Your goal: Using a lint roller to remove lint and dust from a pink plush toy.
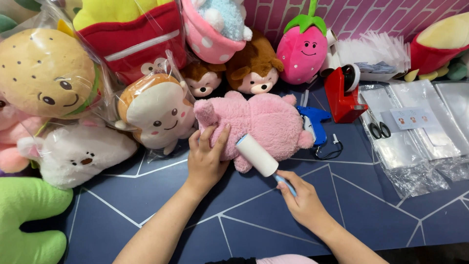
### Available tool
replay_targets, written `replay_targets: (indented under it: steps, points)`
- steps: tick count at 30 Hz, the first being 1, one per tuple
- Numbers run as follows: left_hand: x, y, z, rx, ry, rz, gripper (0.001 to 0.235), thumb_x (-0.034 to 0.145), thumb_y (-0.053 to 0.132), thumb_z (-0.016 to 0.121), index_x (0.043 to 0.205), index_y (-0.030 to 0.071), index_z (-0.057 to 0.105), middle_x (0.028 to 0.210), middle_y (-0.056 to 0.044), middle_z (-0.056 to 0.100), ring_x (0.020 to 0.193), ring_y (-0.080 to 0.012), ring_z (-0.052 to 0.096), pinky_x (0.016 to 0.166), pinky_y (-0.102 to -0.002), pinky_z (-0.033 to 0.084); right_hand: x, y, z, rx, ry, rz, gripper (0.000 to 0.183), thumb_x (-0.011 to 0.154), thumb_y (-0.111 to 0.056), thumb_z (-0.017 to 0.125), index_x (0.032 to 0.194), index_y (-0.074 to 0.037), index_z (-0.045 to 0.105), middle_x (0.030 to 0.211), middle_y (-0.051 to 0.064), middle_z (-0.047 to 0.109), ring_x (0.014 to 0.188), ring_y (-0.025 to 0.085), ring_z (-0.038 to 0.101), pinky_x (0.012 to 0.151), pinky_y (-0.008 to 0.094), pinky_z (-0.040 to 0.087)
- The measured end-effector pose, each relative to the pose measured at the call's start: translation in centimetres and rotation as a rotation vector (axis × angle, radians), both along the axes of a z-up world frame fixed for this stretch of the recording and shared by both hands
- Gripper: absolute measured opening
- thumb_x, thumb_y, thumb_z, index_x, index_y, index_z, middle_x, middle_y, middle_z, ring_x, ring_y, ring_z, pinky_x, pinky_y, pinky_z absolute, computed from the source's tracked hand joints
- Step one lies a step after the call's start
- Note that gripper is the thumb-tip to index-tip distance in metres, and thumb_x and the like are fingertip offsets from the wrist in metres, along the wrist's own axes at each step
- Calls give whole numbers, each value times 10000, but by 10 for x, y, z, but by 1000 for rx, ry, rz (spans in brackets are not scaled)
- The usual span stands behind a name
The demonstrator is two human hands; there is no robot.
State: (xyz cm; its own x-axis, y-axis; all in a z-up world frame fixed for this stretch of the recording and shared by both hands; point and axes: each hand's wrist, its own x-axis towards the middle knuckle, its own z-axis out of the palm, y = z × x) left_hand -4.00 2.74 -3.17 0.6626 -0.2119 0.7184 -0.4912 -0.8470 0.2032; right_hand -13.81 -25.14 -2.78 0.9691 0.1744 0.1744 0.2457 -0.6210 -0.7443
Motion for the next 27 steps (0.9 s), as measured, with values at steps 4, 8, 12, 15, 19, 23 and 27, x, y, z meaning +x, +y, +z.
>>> replay_targets:
  steps: [4,8,12,15,19,23,27]
  points:
    - [2,0,3,-9,-48,-18,711,730,91,694,1423,213,593,1363,-91,462,1040,-408,474,997,-477,521,4,-13,17,40,-104,-73,268,992,-264,603,1195,-118,699,907,18,792,812,133,763,786,272,558]
    - [9,1,-13,-20,-64,-26,800,688,187,820,1455,215,592,1347,-108,479,1104,-397,475,1031,-471,483,22,-41,23,5,-153,-338,279,1031,-182,580,1288,-89,633,891,84,779,796,220,744,775,362,568]
    - [1,0,5,-10,-39,-36,729,708,37,670,1418,188,605,1351,-106,468,1043,-418,456,968,-487,530,16,-34,1,-15,-46,-389,356,1027,-284,548,1325,-99,614,943,68,781,924,171,765,871,320,554]
    - [2,2,5,45,-50,-40,672,770,119,747,1423,168,596,1356,-130,468,1059,-409,484,1024,-485,492,6,-16,10,-51,-55,-298,328,1020,-272,548,1300,-124,634,911,33,778,820,158,753,798,312,549]
    - [0,2,5,46,-2,-34,750,762,180,758,1481,196,543,1385,-107,449,1048,-431,458,967,-486,541,-3,1,15,-38,-47,-122,302,1006,-263,563,1253,-129,675,931,28,783,841,160,761,807,288,541]
    - [1,2,7,25,-45,-27,685,771,115,713,1439,194,580,1358,-105,469,1046,-410,479,985,-471,528,-2,-16,13,57,-113,-174,297,994,-235,605,1253,-101,665,949,61,794,854,150,772,829,285,576]
    - [1,1,7,15,-54,-32,699,727,61,690,1412,170,606,1352,-115,473,1042,-416,471,983,-483,528,15,-39,29,77,57,-464,380,1039,-298,529,1354,-92,583,950,88,750,752,174,679,739,320,544]
